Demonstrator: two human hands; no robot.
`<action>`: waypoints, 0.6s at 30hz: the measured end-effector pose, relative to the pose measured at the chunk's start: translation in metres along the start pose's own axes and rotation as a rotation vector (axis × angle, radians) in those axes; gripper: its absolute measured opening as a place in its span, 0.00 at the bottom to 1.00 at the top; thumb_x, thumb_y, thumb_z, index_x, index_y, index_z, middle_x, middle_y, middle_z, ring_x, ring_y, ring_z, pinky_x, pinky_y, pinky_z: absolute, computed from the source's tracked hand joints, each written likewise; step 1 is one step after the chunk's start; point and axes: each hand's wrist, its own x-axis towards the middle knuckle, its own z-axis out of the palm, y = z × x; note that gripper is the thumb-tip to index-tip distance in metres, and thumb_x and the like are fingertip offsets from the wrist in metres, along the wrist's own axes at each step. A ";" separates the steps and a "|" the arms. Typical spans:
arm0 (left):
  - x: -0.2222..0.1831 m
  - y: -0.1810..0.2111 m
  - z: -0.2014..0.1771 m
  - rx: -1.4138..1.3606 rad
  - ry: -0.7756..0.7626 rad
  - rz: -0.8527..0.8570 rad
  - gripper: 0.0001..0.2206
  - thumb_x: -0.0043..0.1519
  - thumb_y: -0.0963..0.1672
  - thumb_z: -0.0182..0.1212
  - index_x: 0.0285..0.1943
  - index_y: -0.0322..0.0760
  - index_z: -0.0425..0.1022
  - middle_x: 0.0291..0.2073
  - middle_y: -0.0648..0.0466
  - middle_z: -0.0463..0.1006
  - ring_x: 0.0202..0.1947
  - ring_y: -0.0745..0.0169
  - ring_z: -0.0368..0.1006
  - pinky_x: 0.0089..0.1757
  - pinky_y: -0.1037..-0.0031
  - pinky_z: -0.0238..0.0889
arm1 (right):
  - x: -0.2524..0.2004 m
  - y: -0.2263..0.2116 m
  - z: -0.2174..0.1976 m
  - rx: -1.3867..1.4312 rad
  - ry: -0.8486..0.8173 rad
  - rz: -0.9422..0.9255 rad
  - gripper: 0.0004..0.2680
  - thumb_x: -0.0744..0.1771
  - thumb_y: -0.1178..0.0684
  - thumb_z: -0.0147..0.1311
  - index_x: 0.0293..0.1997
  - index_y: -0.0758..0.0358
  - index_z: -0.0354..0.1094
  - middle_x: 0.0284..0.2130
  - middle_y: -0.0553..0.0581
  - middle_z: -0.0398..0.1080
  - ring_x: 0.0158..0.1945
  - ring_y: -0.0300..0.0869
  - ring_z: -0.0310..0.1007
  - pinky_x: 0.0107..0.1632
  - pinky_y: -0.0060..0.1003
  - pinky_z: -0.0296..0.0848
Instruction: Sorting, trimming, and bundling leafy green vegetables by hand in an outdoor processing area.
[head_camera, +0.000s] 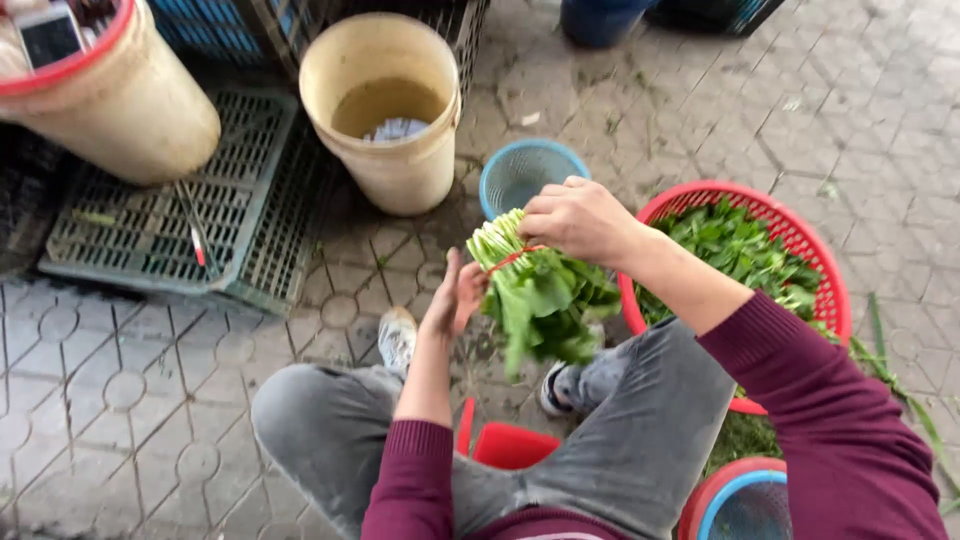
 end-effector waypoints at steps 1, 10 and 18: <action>0.030 -0.029 -0.026 0.042 -0.059 -0.034 0.56 0.66 0.74 0.33 0.86 0.29 0.50 0.75 0.36 0.53 0.75 0.36 0.43 0.69 0.35 0.29 | -0.008 0.000 0.021 0.029 -0.060 0.013 0.09 0.74 0.34 0.50 0.43 0.40 0.70 0.40 0.38 0.72 0.46 0.37 0.75 0.48 0.36 0.69; 0.049 -0.143 -0.007 -0.110 0.377 -0.050 0.47 0.58 0.52 0.89 0.81 0.26 0.63 0.67 0.35 0.76 0.65 0.46 0.75 0.62 0.46 0.67 | -0.058 -0.031 0.267 0.324 -0.725 0.357 0.07 0.71 0.39 0.56 0.42 0.42 0.75 0.39 0.48 0.78 0.47 0.49 0.84 0.47 0.51 0.83; 0.063 -0.261 -0.030 -0.255 0.496 -0.528 0.64 0.61 0.57 0.84 0.89 0.22 0.32 0.82 0.23 0.46 0.82 0.24 0.46 0.68 0.19 0.34 | -0.137 -0.121 0.430 0.236 -0.800 0.390 0.07 0.69 0.50 0.54 0.35 0.49 0.79 0.29 0.48 0.77 0.37 0.46 0.84 0.40 0.46 0.84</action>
